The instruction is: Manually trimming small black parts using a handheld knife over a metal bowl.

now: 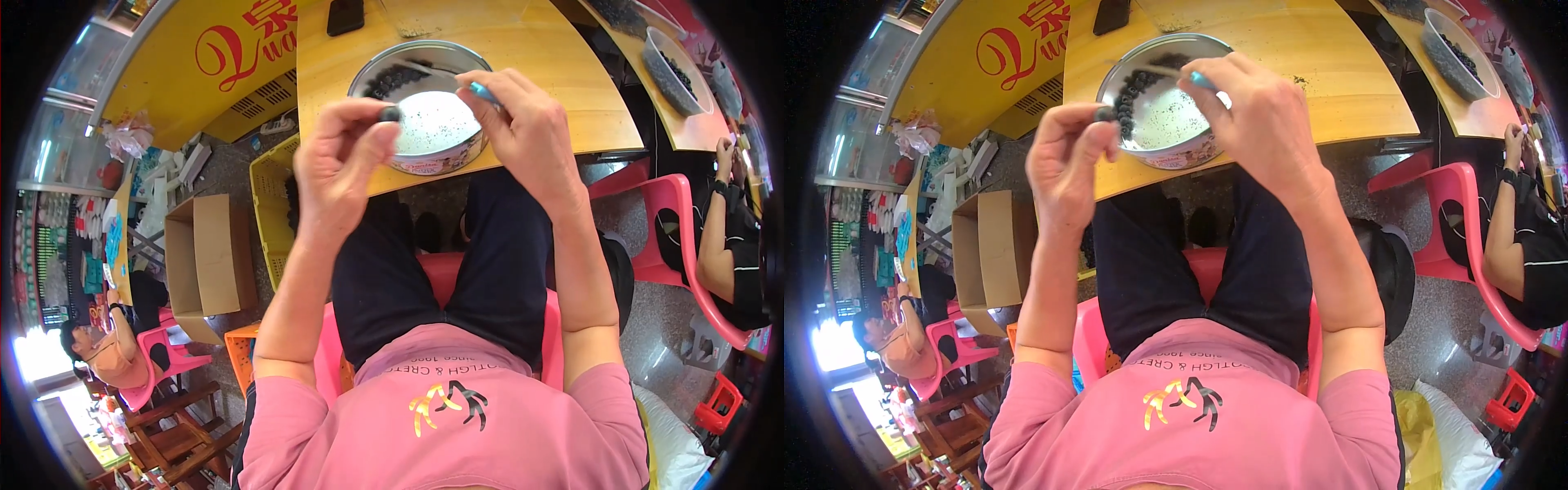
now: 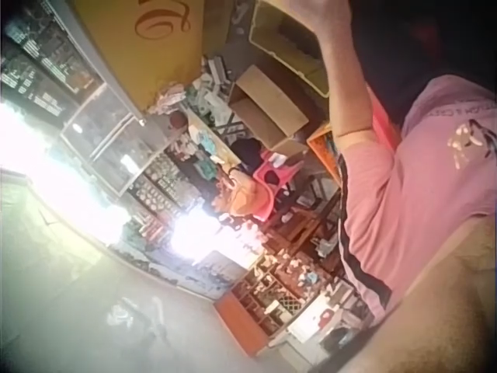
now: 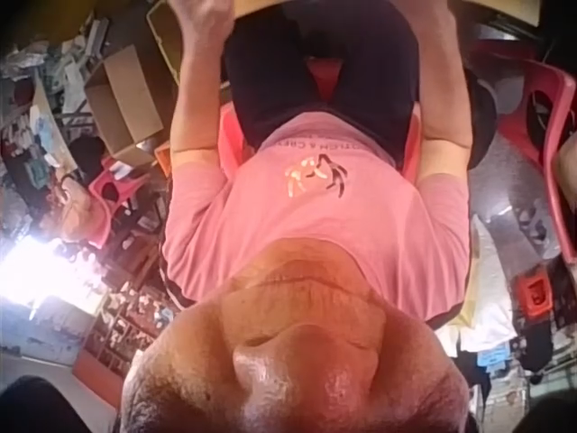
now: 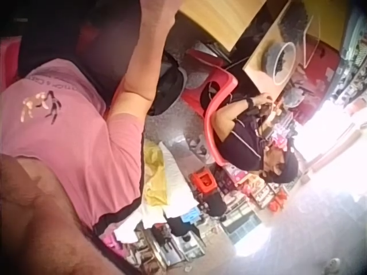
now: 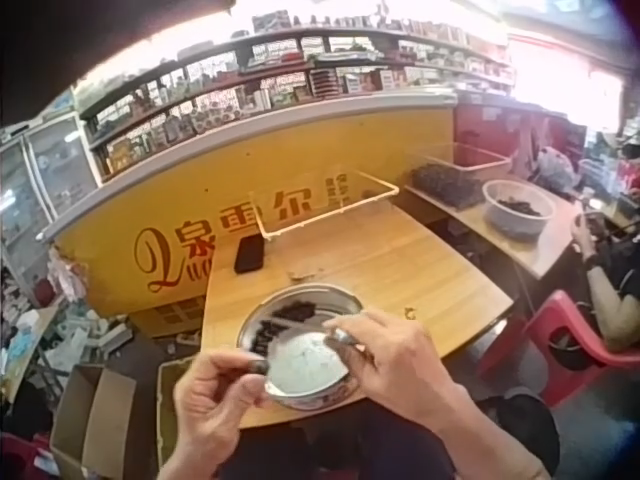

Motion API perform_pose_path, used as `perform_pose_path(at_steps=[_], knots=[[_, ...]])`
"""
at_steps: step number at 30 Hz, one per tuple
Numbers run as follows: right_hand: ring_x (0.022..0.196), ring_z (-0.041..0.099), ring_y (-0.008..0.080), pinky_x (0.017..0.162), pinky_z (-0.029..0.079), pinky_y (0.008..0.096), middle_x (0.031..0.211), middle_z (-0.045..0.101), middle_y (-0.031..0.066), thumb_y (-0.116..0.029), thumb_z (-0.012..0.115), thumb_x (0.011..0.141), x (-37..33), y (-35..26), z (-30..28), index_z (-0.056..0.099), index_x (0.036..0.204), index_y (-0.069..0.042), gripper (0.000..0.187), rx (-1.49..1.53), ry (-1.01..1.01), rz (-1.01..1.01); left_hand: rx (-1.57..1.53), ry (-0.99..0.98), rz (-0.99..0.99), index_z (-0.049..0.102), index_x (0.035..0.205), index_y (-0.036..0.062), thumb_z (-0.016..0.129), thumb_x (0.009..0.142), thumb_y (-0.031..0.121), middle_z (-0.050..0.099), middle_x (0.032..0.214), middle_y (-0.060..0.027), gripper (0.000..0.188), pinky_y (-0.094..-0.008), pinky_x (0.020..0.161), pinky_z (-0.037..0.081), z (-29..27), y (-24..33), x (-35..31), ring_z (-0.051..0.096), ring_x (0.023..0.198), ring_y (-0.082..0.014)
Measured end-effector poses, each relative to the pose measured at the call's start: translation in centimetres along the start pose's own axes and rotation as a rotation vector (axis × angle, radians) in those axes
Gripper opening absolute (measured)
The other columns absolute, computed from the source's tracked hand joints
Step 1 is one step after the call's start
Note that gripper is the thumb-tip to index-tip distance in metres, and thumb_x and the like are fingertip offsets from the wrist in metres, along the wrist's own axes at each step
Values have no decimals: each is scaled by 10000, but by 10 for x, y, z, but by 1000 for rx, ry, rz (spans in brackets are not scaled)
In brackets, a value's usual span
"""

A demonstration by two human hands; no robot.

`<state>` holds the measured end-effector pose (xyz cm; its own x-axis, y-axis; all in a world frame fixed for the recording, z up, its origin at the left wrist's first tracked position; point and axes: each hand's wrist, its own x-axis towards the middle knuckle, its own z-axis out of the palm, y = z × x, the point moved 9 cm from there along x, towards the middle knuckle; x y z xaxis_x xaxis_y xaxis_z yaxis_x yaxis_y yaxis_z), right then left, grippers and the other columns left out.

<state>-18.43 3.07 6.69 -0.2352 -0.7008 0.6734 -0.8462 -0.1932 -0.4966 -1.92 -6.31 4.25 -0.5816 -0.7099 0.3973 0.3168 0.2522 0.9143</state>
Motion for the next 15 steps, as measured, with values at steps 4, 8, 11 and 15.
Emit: perform_pose_path(at_steps=[4,8,11,15], knots=[[676,563,128,614,454,259,905,675,83,-164,657,909,1,13,-12,677,1029,-7,199,47,60,78,340,177,-50,593,1037,5,656,899,38,622,879,-16,156,-197,664,468,-83,-5,-10,555,740,-55],[711,588,142,634,463,255,919,680,94,-167,657,908,2,17,-12,674,1033,-1,208,57,71,55,848,104,-209,612,1008,-4,673,862,31,605,921,-55,162,-232,676,485,-157,-24,-27,569,748,-105],[747,615,155,650,473,261,934,685,100,-172,653,911,2,18,-8,672,1033,4,215,33,32,70,1186,5,-192,627,986,-5,673,841,42,582,994,-101,160,-267,685,502,-139,-9,-19,599,799,-153],[741,618,167,652,478,273,923,687,115,-178,650,914,2,21,-4,671,1032,9,222,59,12,69,1056,-261,66,619,977,-26,643,874,76,593,971,-128,147,-304,719,511,-49,26,28,625,829,-228]])
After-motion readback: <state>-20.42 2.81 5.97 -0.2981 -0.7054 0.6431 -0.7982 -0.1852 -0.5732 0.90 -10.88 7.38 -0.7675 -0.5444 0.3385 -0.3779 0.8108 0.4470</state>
